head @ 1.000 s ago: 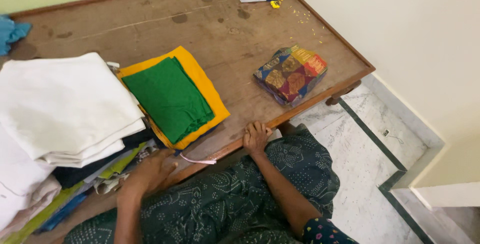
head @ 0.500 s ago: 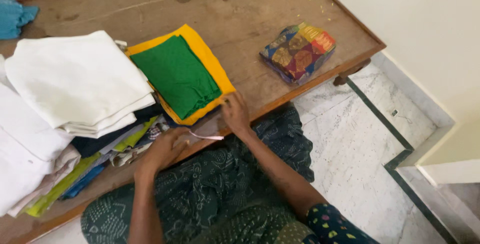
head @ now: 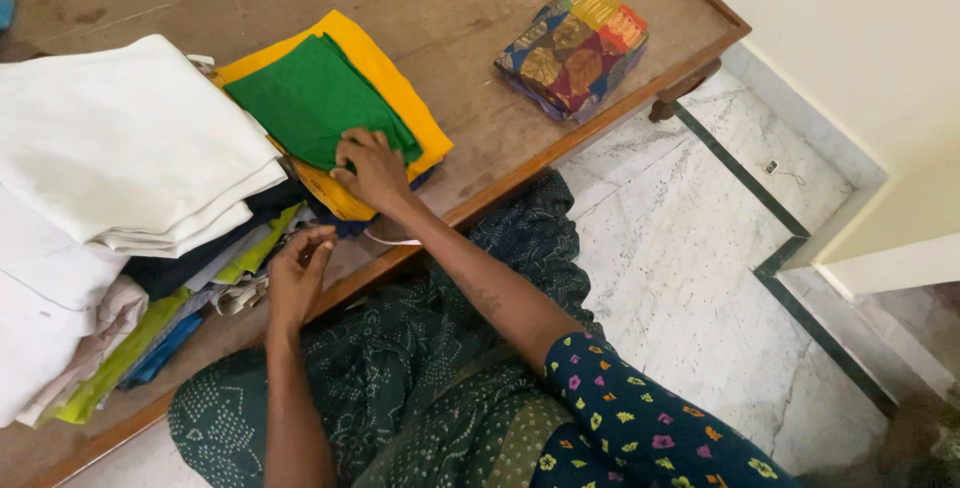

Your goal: The person sorts various items of clothing and fabrics into separate piles on a large wooden surface by hand, handling a green cloth, a purple patterned fabric, several colored sarees, and various shirts and pieces of laundry one at a time.

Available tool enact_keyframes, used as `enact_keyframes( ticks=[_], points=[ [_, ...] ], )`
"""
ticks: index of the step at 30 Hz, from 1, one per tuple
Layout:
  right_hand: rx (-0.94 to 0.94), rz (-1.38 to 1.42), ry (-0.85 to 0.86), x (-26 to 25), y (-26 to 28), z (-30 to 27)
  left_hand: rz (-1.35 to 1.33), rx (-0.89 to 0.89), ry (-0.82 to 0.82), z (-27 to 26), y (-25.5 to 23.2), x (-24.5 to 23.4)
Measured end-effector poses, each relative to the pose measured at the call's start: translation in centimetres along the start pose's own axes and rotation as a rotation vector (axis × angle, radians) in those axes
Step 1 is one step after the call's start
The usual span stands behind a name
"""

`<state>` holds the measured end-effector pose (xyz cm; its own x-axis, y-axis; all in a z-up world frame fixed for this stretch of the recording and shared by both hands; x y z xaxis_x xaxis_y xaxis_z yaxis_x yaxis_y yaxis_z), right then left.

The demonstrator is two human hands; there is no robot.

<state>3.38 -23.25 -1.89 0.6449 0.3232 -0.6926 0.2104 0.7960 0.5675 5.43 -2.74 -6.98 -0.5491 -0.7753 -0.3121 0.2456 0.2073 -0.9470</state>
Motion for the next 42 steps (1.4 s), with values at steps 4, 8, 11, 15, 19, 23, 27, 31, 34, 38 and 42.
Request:
enact_keyframes(
  ticks=[4,8,11,15,19,23,27,31,34,38,42],
  points=[
    [-0.081,0.481,-0.053,-0.5,-3.9,5.1,-0.324,-0.016,0.014,1.4,0.3,1.4],
    [-0.1,0.871,0.077,-3.5,-4.0,8.2,-0.908,-0.155,0.139,1.9,-1.8,5.7],
    [-0.251,0.516,0.282,-6.0,1.2,4.6,-1.238,-0.295,0.079,3.0,-3.3,8.6],
    [-0.452,-0.055,0.584,-7.2,8.3,-7.9,-1.364,-0.302,0.048,2.0,-3.2,10.1],
    [-0.367,0.193,0.534,-11.7,7.5,-11.5,-1.295,-0.419,0.118,-1.4,-1.0,12.1],
    [-0.09,0.101,0.019,-17.4,0.1,-10.4,-1.242,-0.524,0.185,-3.1,-1.1,13.4],
    [0.655,1.0,0.28,-12.6,-7.2,-13.3,-1.186,-0.582,0.266,-3.5,-2.9,14.2],
    [0.847,1.422,0.402,-8.2,-8.0,-16.7,-1.127,-0.628,0.363,-4.1,-4.6,15.1],
    [0.916,1.361,0.31,-7.3,-9.5,-17.0,-1.052,-0.605,0.391,-4.0,-4.7,15.2],
    [0.947,1.42,0.296,-9.4,-10.2,-16.1,-0.731,-0.5,0.399,-2.2,-3.5,14.4],
    [0.86,1.389,0.075,-14.3,-13.4,-11.2,-0.659,-0.535,0.294,-0.4,-1.6,12.7]
  ],
)
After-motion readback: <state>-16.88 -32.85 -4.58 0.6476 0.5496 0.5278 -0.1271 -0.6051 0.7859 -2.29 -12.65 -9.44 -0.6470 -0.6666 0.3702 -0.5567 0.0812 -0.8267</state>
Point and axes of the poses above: each hand's wrist, its own z-axis towards the middle knuckle, its own x-axis out of the palm, y = z × x, the point moved 8 cm from there along z, towards the middle knuckle, and after that the axes turned 6 degrees about -y, right-handed, at the moved point
